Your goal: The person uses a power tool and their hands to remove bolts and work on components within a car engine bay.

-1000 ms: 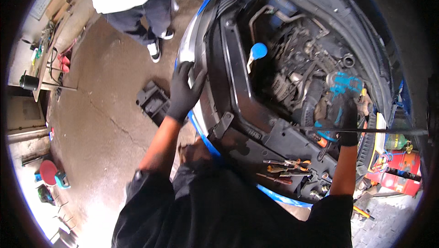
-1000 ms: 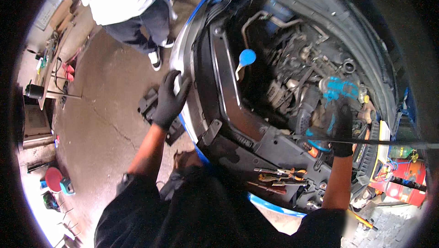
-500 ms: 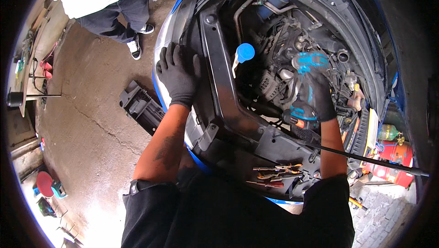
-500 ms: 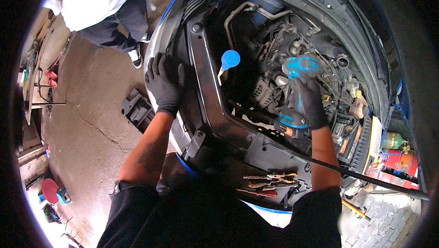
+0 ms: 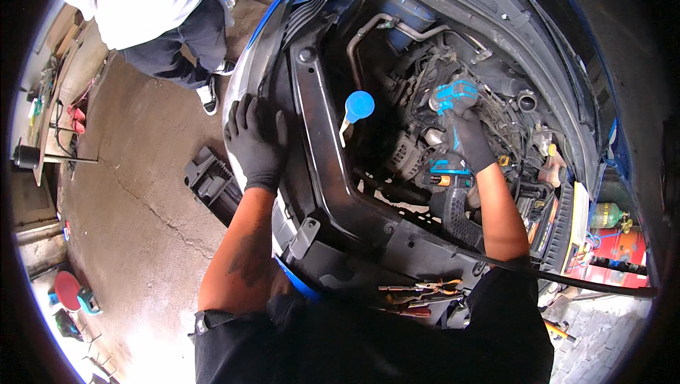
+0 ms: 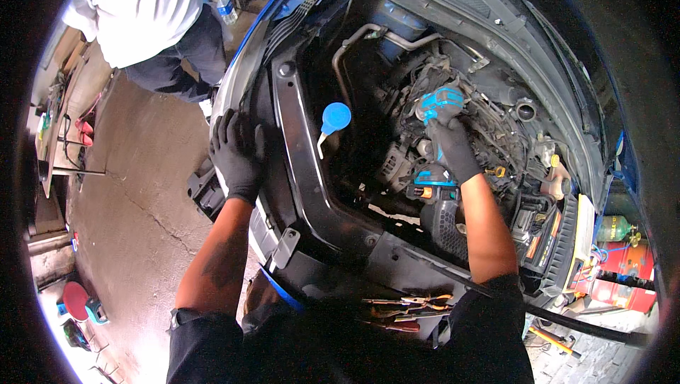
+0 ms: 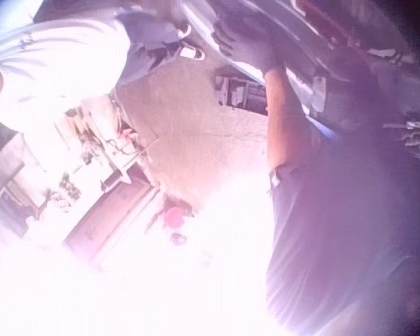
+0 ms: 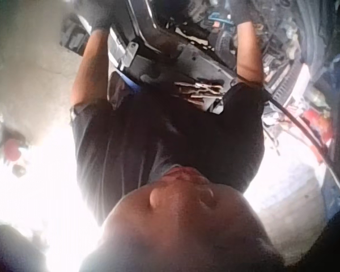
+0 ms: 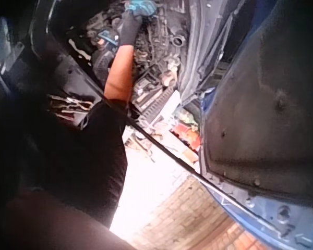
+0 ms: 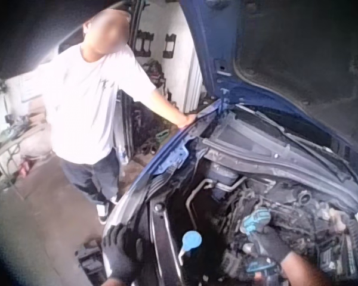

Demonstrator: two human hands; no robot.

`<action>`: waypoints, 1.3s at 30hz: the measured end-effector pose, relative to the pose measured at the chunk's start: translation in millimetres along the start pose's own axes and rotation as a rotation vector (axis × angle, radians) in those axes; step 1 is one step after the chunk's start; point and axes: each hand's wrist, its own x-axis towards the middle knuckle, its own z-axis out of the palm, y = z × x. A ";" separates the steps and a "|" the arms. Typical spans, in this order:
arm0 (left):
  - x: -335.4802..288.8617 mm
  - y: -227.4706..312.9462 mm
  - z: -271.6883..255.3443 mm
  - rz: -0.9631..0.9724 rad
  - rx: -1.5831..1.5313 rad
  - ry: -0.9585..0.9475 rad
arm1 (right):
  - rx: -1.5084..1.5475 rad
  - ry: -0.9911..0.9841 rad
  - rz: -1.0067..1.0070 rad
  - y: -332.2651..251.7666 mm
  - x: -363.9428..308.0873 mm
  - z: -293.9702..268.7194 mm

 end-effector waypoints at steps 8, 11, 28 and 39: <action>0.3 0.8 3.8 -0.002 0.031 0.002 | -0.118 -0.079 0.166 -23.5 -1.5 -4.0; 1.5 1.2 6.0 0.003 0.001 0.019 | -0.216 -0.149 0.154 -25.8 10.5 -18.1; 0.1 -0.6 -0.8 0.002 -0.001 0.003 | 0.052 0.125 0.281 -7.3 11.8 28.7; 3.2 1.9 0.0 0.002 -0.003 0.005 | 0.033 0.167 0.095 7.4 32.4 21.8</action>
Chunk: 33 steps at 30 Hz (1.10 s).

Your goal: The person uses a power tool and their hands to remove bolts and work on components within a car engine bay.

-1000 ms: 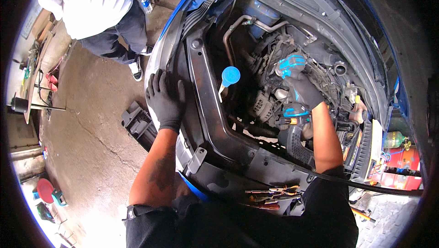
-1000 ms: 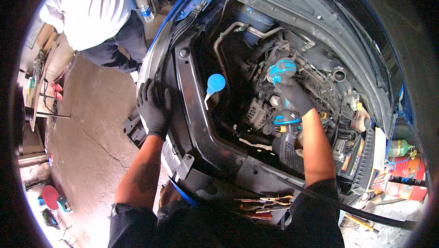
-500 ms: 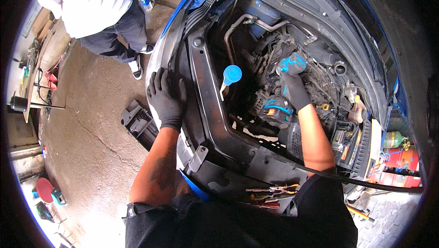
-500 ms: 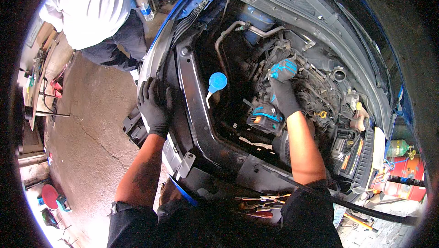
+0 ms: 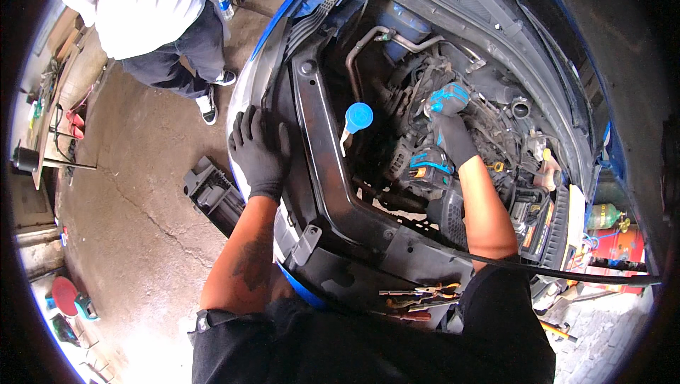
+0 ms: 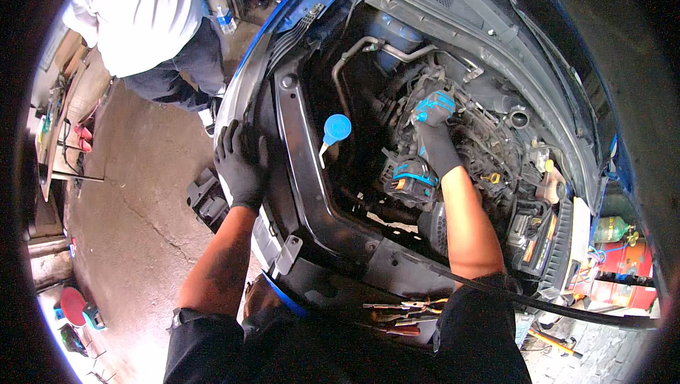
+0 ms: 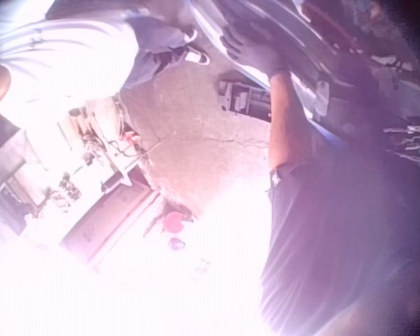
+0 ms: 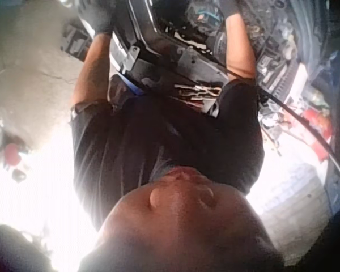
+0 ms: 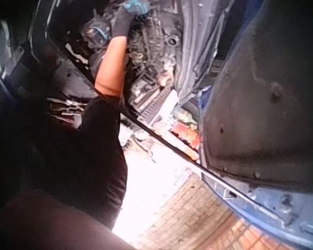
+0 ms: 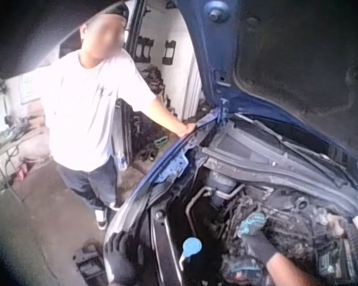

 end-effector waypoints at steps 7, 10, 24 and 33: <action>0.2 9.1 -6.9 -0.016 -0.125 0.074 | 0.104 -0.106 0.018 -7.1 -19.8 -2.9; 9.5 52.2 -15.7 0.147 -0.367 -0.005 | -0.002 -0.086 0.011 -11.6 -25.2 -5.2; -73.8 222.4 265.7 -0.072 -0.651 -0.790 | -0.003 -0.102 0.062 -23.9 -46.0 1.9; -43.6 230.8 248.3 -0.080 -0.603 -0.729 | -0.205 -0.021 0.030 -50.5 -56.6 6.3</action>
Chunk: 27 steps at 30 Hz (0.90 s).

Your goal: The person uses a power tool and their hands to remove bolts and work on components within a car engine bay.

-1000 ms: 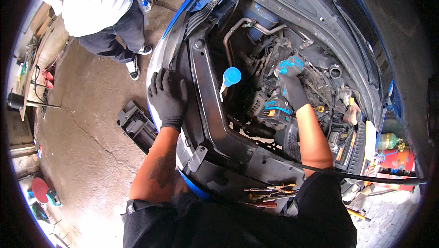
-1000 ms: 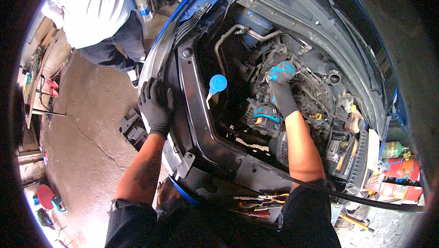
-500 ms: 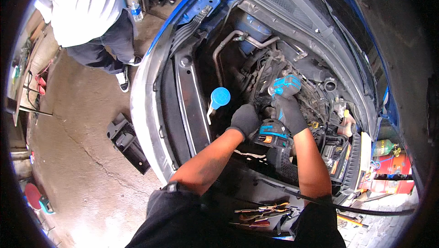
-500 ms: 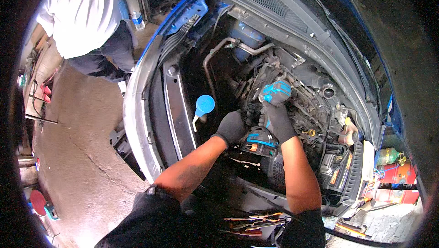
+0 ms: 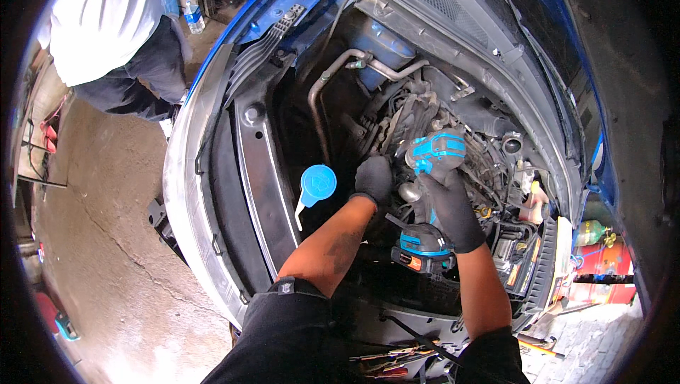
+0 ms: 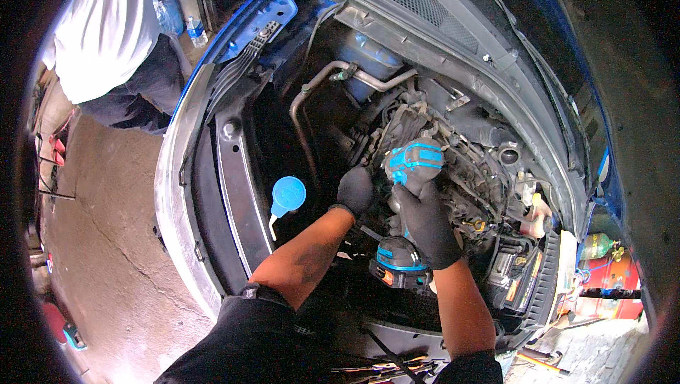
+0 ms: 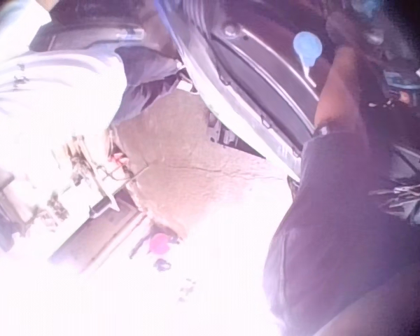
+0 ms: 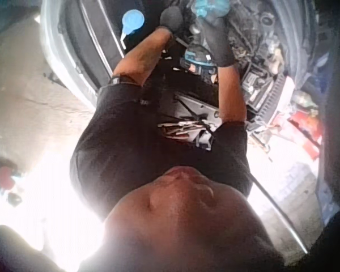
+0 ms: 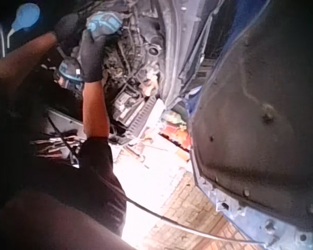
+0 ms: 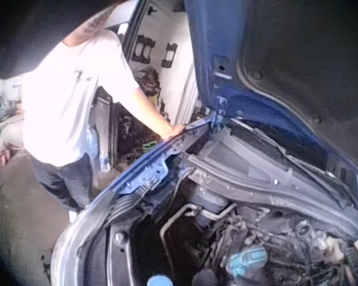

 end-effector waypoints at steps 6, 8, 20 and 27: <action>8.4 -17.5 17.4 0.049 0.071 0.003 | -0.117 -0.031 -0.239 -4.7 12.6 -23.9; 8.6 -13.7 12.6 0.058 0.059 -0.013 | -0.077 0.014 -0.240 -3.8 14.9 -35.4; 22.5 31.8 -40.5 -0.110 0.094 -0.225 | 0.211 0.011 -0.135 1.9 116.7 -57.3; 24.4 37.9 -47.2 -0.086 0.075 -0.206 | 0.173 -0.030 -0.158 21.6 150.1 -57.6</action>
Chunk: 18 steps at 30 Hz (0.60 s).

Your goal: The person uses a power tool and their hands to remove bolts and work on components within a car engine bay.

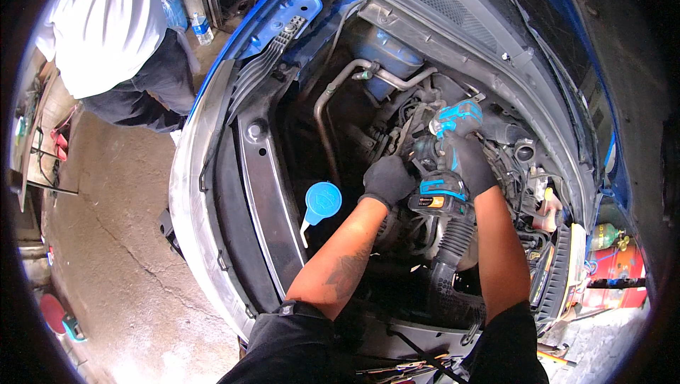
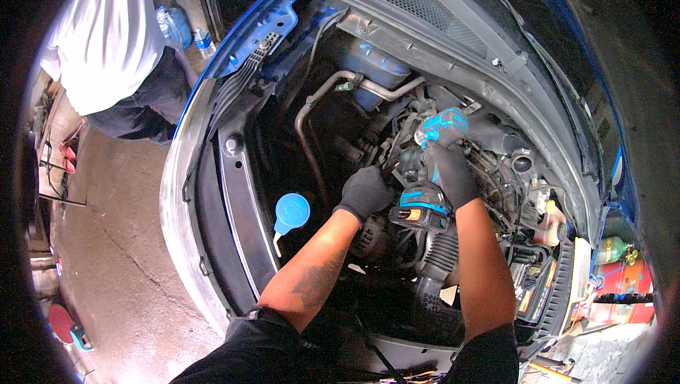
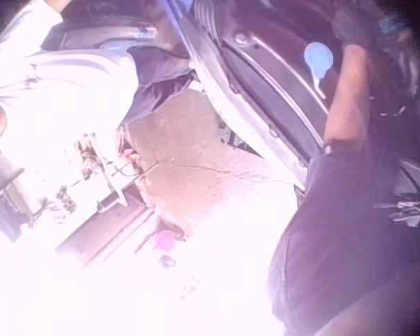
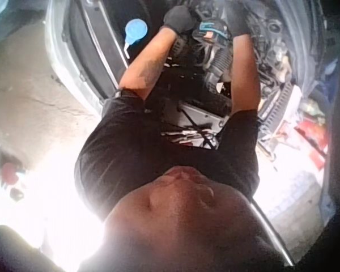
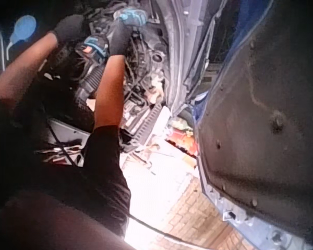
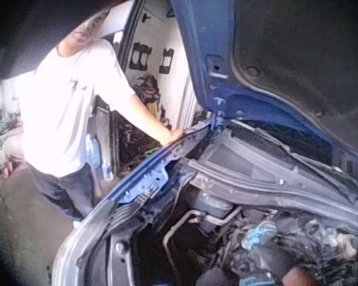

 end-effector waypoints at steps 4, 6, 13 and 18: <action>2.3 -1.8 1.4 -0.028 0.010 -0.013 | -0.177 -0.095 0.019 -6.4 8.7 -4.9; 2.2 -3.0 0.3 -0.024 0.025 -0.019 | -0.282 -0.124 0.051 -19.0 10.1 -2.3; -0.2 3.3 -1.5 -0.011 -0.011 -0.010 | -0.096 -0.116 0.079 -6.3 15.0 -2.3; 1.4 -6.8 10.2 -0.007 0.028 -0.028 | -0.181 -0.118 0.020 -9.1 16.1 0.8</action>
